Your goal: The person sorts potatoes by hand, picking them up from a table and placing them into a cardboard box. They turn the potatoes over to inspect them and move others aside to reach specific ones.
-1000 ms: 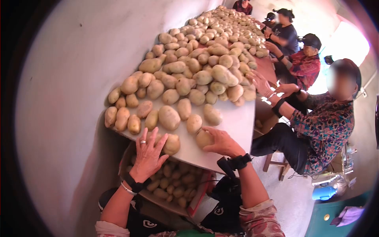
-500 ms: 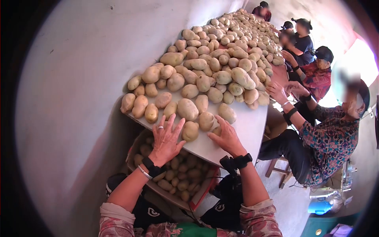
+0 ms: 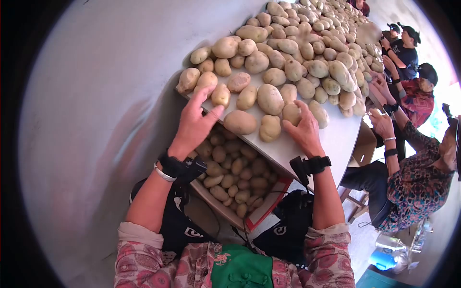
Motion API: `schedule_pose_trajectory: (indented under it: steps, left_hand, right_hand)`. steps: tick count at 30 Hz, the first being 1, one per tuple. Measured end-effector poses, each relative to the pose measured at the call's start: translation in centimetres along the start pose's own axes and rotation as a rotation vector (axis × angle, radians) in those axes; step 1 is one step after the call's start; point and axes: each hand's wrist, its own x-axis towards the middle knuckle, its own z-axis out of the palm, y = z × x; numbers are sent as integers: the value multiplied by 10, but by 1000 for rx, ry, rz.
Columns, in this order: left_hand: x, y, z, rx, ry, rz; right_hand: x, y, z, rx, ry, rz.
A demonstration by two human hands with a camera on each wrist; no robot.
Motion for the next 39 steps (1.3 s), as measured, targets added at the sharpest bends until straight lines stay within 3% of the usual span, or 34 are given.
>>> schedule_pose_trajectory:
  steps: [1,3,5,6,7,8,9,10,12,13,15,16,17,19,20,21,23,26,28,32,34,35,37,39]
  left_hand:
    - [2,-3,-7,-287,13,-198]
    - [0,-9,-23,-391,80,-227]
    - [0,-13,-36,-652,99,-428]
    - [0,-13,-40,-672,100,-451]
    - [0,-13,-42,-713,78,-453]
    - [1,-9,-41,-744,63,-463]
    - [2,-14,-42,-733,62,-477]
    - [6,-14,-41,-696,81,-511]
    - [8,-14,-43,-760,70,-508]
    - [8,-8,-42,-787,64,-510]
    - [9,-7,-39,-786,26,-493]
    - [9,-7,-38,-784,15,-480]
    - [9,-7,-34,-777,11,-488]
    - [3,-10,-28,-766,-3,-496]
    - [2,-11,-24,-738,-27,-495]
    - [3,-11,-21,-711,-52,-492]
    - [2,-13,-12,-718,-71,-497]
    - [3,-12,-2,-688,-158,-490]
    - [-1,-8,7,-681,-149,-495]
    - [-2,-13,9,-649,-172,-501]
    - [-5,-9,9,-616,-184,-505]
    - [-5,-8,9,-591,-187,-499]
    - [-5,-5,10,-593,-210,-496]
    - [-7,-7,7,-587,-225,-497]
  right_hand:
    - [1,-1,0,55,39,-4]
    - [2,-5,2,141,52,-25]
    - [7,-3,-9,274,119,-47]
    - [9,14,5,569,41,-10]
    - [8,29,19,283,190,-185]
    - [4,21,6,247,76,-177]
    - [-4,-5,-3,784,-107,105]
    - [-10,-22,-9,874,-216,191]
    - [-23,-42,2,749,-256,-57]
    - [-34,-62,-1,679,-356,-48]
    - [-54,-63,22,531,-438,-351]
    - [-62,-67,29,508,-531,-405]
    - [-70,-65,29,505,-516,-406]
    - [-85,-73,23,384,-661,-283]
    - [-86,-58,34,381,-494,-441]
    - [-79,-49,31,375,-480,-445]
    - [-64,-32,19,318,-113,-440]
    - [-41,-11,-7,206,71,-309]
    - [-40,-1,-15,-298,225,-120]
    - [-34,18,-7,-378,217,-37]
    - [-33,13,-13,-324,16,-4]
    - [-33,14,-8,-320,19,6]
    - [-34,14,-3,-384,31,-100]
    - [-35,15,4,-375,-51,-68]
